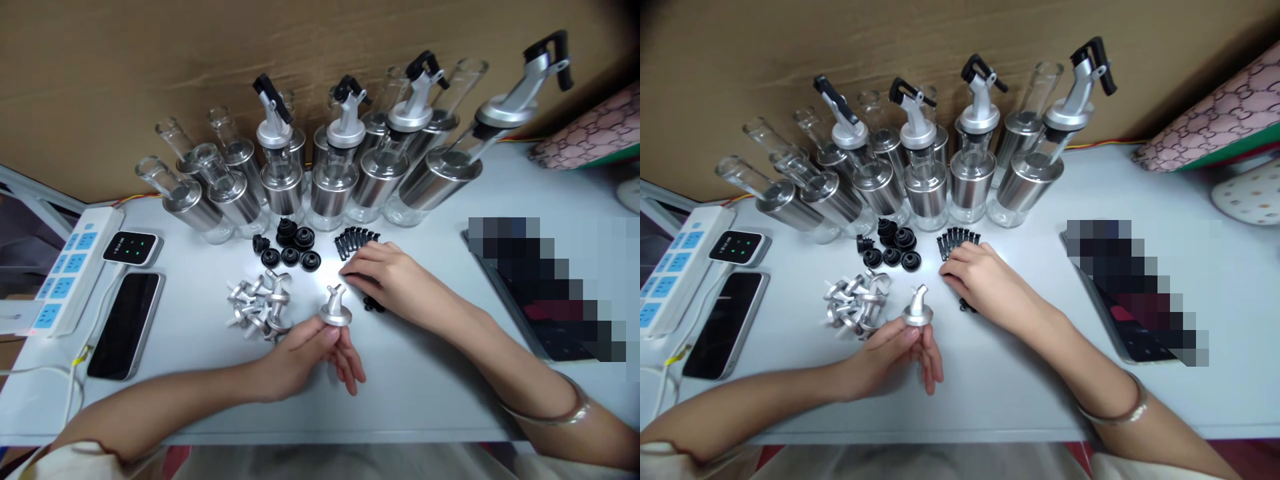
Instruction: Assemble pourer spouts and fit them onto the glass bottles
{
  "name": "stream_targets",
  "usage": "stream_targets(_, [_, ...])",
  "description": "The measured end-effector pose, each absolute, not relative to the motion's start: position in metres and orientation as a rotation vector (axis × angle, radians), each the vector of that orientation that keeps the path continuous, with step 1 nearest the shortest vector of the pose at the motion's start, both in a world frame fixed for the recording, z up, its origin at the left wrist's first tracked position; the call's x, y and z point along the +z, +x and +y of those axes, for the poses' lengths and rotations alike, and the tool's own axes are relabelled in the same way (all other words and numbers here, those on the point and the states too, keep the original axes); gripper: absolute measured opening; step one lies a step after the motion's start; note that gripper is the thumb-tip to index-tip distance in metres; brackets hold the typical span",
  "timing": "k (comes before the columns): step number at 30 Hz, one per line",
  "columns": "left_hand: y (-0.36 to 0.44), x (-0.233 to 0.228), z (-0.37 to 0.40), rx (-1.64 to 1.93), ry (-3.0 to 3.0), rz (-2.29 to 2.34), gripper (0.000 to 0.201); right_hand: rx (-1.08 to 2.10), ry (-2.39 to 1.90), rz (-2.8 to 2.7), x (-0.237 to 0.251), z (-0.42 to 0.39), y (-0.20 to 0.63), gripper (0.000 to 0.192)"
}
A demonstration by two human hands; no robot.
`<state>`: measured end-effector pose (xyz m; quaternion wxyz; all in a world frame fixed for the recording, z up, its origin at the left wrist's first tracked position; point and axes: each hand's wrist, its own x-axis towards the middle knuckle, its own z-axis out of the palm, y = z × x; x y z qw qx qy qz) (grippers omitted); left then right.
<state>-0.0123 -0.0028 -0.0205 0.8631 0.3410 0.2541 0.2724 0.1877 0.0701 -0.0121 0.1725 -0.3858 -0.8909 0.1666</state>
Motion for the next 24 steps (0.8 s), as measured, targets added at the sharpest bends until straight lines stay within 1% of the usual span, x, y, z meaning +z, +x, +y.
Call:
stream_targets(3, [-0.012,-0.02,-0.002,0.569,0.71,0.537,0.037,0.418,-1.142,-2.486,-0.016,0.072,0.191,0.013])
stream_targets(10, [-0.012,-0.02,-0.002,0.571,0.695,0.537,0.038,0.385,-1.208,-2.483,-0.015,0.074,0.196,0.016])
stream_targets(18, [-0.013,-0.021,-0.003,0.571,0.701,0.541,0.036,0.382,-1.295,-2.534,-0.005,0.075,0.202,0.01])
stream_targets(21, [-0.013,-0.02,-0.003,0.571,0.706,0.56,0.037,0.446,-1.297,-2.502,-0.002,0.075,0.201,0.011])
stream_targets(24, [-0.013,-0.02,-0.004,0.574,0.706,0.561,0.038,0.666,-1.249,-2.274,0.009,0.07,0.196,0.01])
